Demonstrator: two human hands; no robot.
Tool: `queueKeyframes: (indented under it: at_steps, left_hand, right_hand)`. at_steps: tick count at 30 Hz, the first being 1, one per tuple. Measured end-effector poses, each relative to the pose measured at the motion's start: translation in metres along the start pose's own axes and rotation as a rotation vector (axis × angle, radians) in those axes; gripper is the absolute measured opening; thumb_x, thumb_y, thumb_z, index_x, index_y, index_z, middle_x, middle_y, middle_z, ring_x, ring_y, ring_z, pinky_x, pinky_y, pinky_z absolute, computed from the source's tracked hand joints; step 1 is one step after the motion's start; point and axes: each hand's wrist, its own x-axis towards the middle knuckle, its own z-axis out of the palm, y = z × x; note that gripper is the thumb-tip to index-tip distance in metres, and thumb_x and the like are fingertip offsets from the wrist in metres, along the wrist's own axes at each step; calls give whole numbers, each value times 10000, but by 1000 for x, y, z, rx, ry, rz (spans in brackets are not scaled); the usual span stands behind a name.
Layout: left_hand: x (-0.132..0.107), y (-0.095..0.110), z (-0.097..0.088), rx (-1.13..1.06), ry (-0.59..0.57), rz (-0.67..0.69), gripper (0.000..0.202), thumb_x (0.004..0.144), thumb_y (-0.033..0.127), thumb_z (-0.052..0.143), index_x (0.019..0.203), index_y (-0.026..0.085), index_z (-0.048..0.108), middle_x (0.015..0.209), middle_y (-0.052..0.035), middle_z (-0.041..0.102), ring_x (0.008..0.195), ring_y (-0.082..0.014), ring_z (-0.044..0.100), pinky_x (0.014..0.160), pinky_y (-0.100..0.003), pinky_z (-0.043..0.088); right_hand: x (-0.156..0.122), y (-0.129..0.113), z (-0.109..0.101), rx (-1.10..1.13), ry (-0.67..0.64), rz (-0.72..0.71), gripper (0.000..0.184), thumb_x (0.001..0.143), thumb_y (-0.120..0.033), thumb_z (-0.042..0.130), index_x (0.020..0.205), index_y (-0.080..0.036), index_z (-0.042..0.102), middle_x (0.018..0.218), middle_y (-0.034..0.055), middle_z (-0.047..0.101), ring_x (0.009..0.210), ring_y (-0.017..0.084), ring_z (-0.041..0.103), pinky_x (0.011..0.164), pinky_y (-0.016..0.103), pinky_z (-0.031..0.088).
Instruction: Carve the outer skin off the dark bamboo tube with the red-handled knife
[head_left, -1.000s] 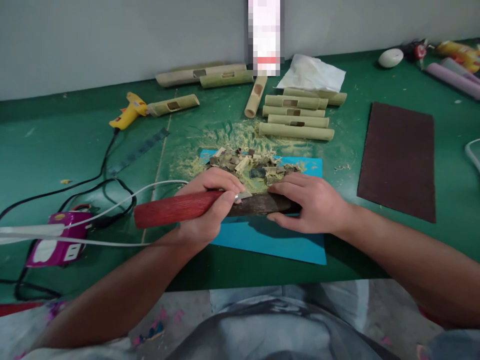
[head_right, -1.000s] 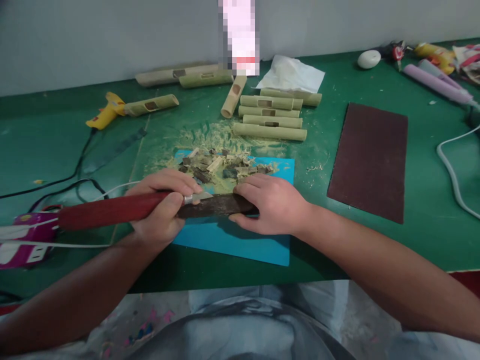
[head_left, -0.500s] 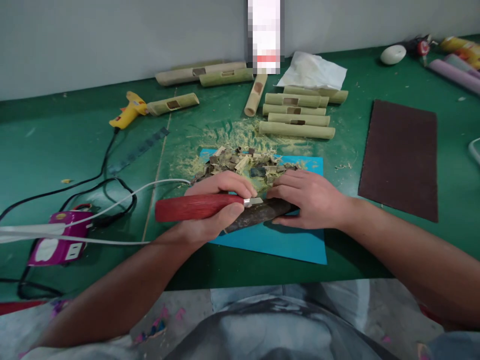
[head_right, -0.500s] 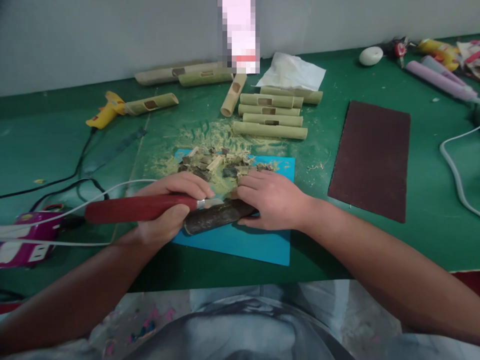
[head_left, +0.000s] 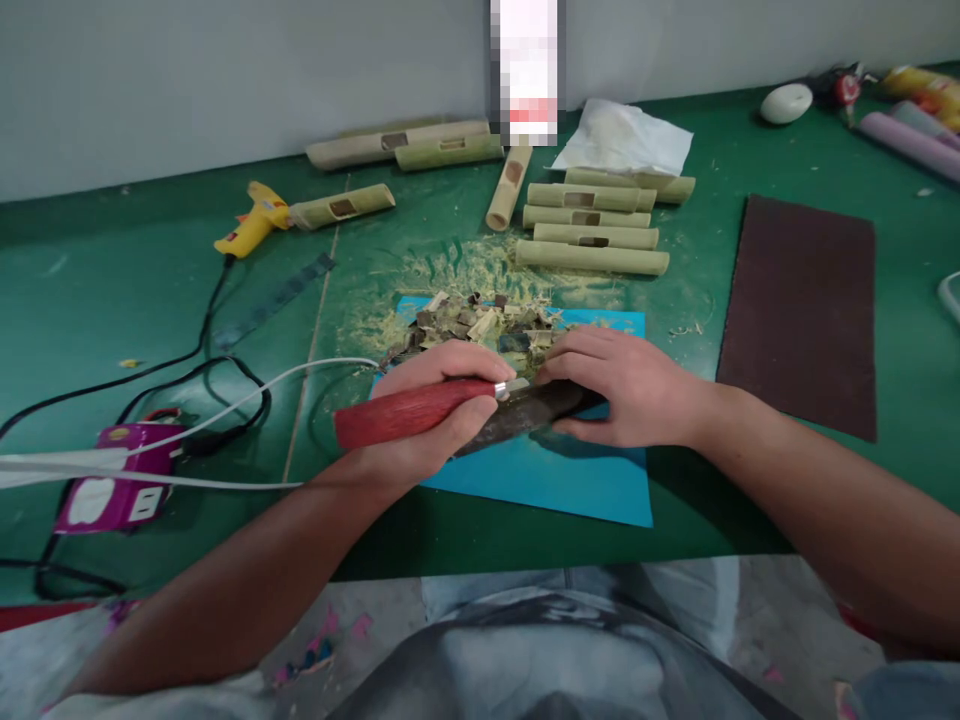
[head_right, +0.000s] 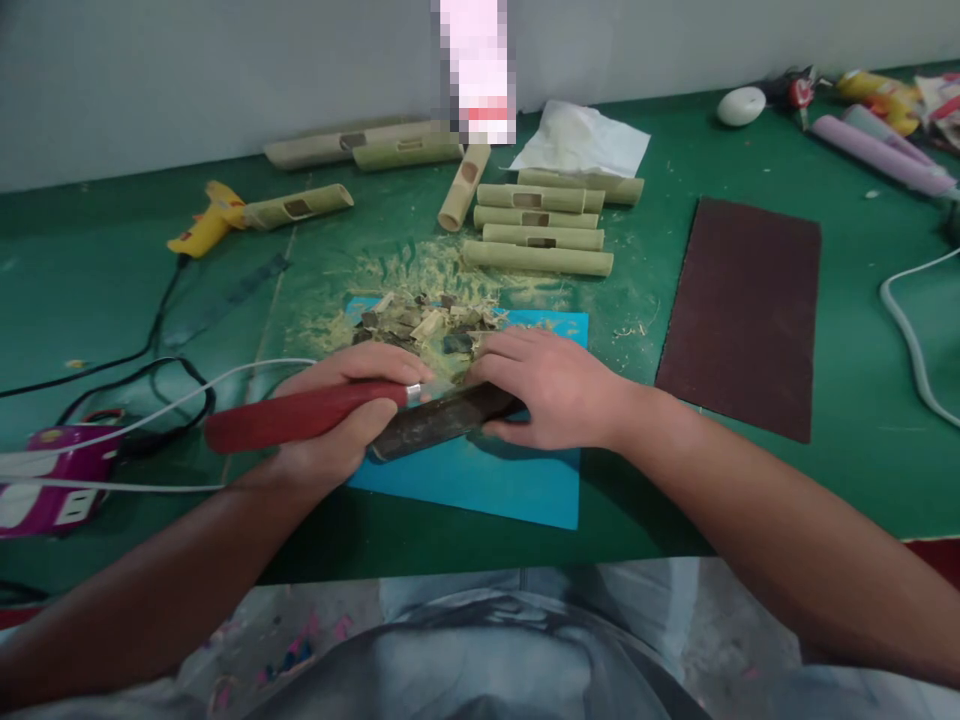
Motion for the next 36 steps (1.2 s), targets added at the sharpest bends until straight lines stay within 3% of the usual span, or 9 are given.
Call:
queueKeyframes:
  at_steps: [5, 11, 19, 25, 36]
  left_hand:
    - [-2, -9, 3, -29, 78, -21, 120, 962, 304, 643, 1029, 289, 741, 1069, -22, 787, 1002, -210, 748, 919, -383, 633]
    - [3, 3, 2, 32, 13, 9, 87, 938, 253, 643, 957, 248, 728, 1027, -44, 800, 969, -211, 770, 913, -394, 650]
    - [12, -2, -1, 83, -157, 326, 195, 865, 211, 759, 1048, 247, 698, 1045, -63, 806, 924, -182, 791, 851, -303, 661]
    - [13, -6, -1, 90, -208, 354, 279, 864, 223, 727, 1139, 257, 693, 1109, -82, 801, 975, -205, 792, 866, -322, 669]
    - [14, -5, 0, 126, -234, 342, 271, 866, 196, 712, 1128, 259, 684, 1094, -72, 816, 983, -198, 802, 890, -302, 669]
  right_hand:
    - [-1, 7, -5, -7, 31, 12, 225, 945, -350, 644, 1097, -186, 671, 1057, 109, 722, 963, 250, 661, 821, 379, 508]
    - [-2, 12, -7, 29, 43, 23, 229, 936, -333, 627, 1097, -181, 686, 1044, 107, 725, 957, 256, 661, 827, 389, 516]
    - [-1, 13, -6, 49, 16, 42, 281, 970, -339, 591, 1139, -155, 719, 1095, 144, 726, 982, 282, 678, 832, 417, 546]
    - [-1, 15, -4, 63, 5, 56, 289, 993, -355, 561, 1153, -178, 723, 1100, 132, 730, 993, 265, 669, 857, 411, 546]
    - [-2, 16, -3, 55, -2, 59, 304, 999, -361, 556, 1166, -168, 719, 1136, 140, 732, 1017, 270, 682, 854, 408, 549]
